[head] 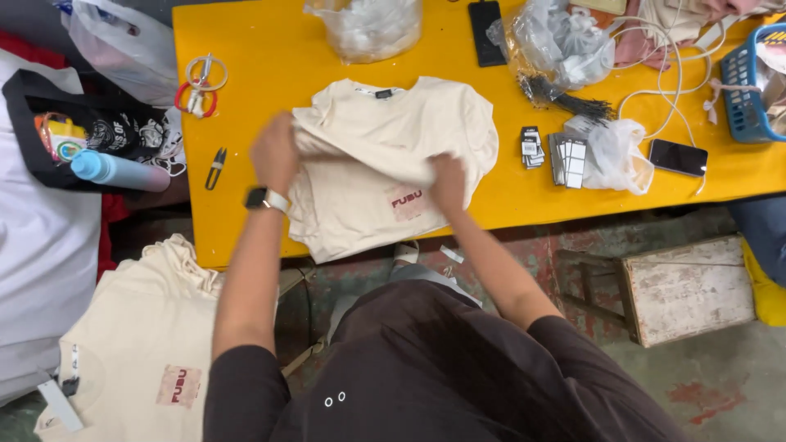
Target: The person attaches a small rectangular tag to the collar of a cream-colored t-shirt using a black plastic fastener. After securing the tag, they lift the shirt and drop it onto a stack on the left side of the table, repeating this process for multiple shirts.
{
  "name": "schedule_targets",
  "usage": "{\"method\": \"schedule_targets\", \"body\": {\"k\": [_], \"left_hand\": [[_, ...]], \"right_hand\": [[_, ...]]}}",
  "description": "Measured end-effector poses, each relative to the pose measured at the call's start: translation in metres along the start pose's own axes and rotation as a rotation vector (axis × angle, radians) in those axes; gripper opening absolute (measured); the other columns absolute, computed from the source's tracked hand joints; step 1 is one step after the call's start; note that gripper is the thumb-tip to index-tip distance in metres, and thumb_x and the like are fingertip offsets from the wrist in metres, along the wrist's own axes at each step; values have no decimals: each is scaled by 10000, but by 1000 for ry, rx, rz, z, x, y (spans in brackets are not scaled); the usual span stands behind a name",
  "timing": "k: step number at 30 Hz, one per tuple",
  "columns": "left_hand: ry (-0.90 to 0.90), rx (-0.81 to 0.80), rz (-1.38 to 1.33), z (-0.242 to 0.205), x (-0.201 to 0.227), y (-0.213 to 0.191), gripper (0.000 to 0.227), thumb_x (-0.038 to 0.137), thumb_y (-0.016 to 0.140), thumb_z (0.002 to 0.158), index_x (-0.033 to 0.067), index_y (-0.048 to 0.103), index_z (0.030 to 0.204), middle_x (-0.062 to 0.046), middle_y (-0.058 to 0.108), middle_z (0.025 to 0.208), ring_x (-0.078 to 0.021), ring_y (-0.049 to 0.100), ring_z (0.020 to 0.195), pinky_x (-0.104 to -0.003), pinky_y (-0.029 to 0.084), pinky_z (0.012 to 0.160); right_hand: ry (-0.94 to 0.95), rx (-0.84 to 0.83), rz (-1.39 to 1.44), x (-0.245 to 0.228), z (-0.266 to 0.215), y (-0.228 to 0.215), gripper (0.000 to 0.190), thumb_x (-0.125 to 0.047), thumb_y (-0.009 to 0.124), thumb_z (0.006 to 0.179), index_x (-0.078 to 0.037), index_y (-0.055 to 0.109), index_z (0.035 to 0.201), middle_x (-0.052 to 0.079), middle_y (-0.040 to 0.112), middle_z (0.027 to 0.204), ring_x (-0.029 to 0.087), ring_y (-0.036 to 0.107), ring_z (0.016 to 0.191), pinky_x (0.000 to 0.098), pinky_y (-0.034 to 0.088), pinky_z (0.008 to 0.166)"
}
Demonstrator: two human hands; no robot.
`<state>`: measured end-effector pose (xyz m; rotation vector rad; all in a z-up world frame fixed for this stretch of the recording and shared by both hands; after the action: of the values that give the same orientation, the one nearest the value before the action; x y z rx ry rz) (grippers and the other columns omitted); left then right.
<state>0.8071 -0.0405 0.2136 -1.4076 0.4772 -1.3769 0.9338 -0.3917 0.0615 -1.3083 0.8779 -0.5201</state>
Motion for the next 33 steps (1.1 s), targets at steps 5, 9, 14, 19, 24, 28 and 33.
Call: {"method": "schedule_targets", "body": {"k": [5, 9, 14, 19, 24, 28, 33], "left_hand": [[299, 419, 83, 79, 17, -110, 260, -131, 650, 834, 40, 721, 1016, -120, 688, 989, -318, 636, 929, -418, 478, 814], [397, 327, -137, 28, 29, -164, 96, -124, 659, 965, -39, 702, 955, -174, 631, 870, -343, 602, 819, -428, 367, 689], [90, -229, -123, -81, -21, -109, 200, -34, 732, 853, 57, 729, 1031, -114, 710, 1026, -315, 654, 1007, -393, 477, 890], [-353, -784, -95, -162, -16, -15, 250, 68, 765, 776, 92, 796, 1023, -190, 792, 994, -432, 715, 1058, -511, 539, 943], [-250, -723, -165, -116, 58, 72, 235, 247, 717, 924, 27, 724, 1007, -226, 728, 980, -448, 695, 995, -527, 530, 868], [21, -782, -463, -74, 187, 128, 184, 218, 701, 938, 54, 707, 1021, -205, 716, 990, -444, 688, 1004, -534, 519, 880], [-179, -967, -936, -71, 258, 248, 203, 258, 691, 966, 59, 730, 963, -106, 752, 853, -197, 734, 799, -273, 580, 613]], "right_hand": [[-90, 542, 106, 97, 102, -202, 553, 201, 649, 718, -91, 793, 1166, 128, 791, 1083, 279, 744, 985, 399, 617, 878], [-414, 489, 78, 56, 85, -295, 460, 124, 600, 779, -20, 814, 1161, 116, 661, 1048, 345, 539, 963, 417, 481, 738], [-313, 36, 253, 58, 4, -237, 583, 104, 566, 662, -69, 755, 1186, 157, 641, 1118, 405, 568, 1088, 519, 467, 856], [92, -406, 233, 132, -65, -103, 429, -15, 653, 781, -117, 779, 1179, 187, 752, 1075, 434, 689, 1072, 536, 508, 985], [443, 105, -140, 182, -37, -106, 502, -316, 820, 884, -163, 686, 1343, 52, 621, 1143, 262, 563, 1056, 423, 505, 818], [388, 308, -274, 185, -25, -106, 276, -374, 770, 948, -200, 741, 1161, -3, 501, 1004, 200, 480, 958, 367, 425, 776], [16, 732, -210, 150, -54, -125, 195, -234, 752, 986, -173, 729, 802, -29, 534, 831, 174, 503, 752, 334, 393, 662]]}}
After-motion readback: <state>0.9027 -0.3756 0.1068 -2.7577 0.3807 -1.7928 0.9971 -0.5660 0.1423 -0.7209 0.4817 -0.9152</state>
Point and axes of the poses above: each hand's wrist, its own z-axis towards the middle knuckle, its own y-axis out of the palm, x = y × z, the point moved 6 cm from there along z, towards the middle knuckle
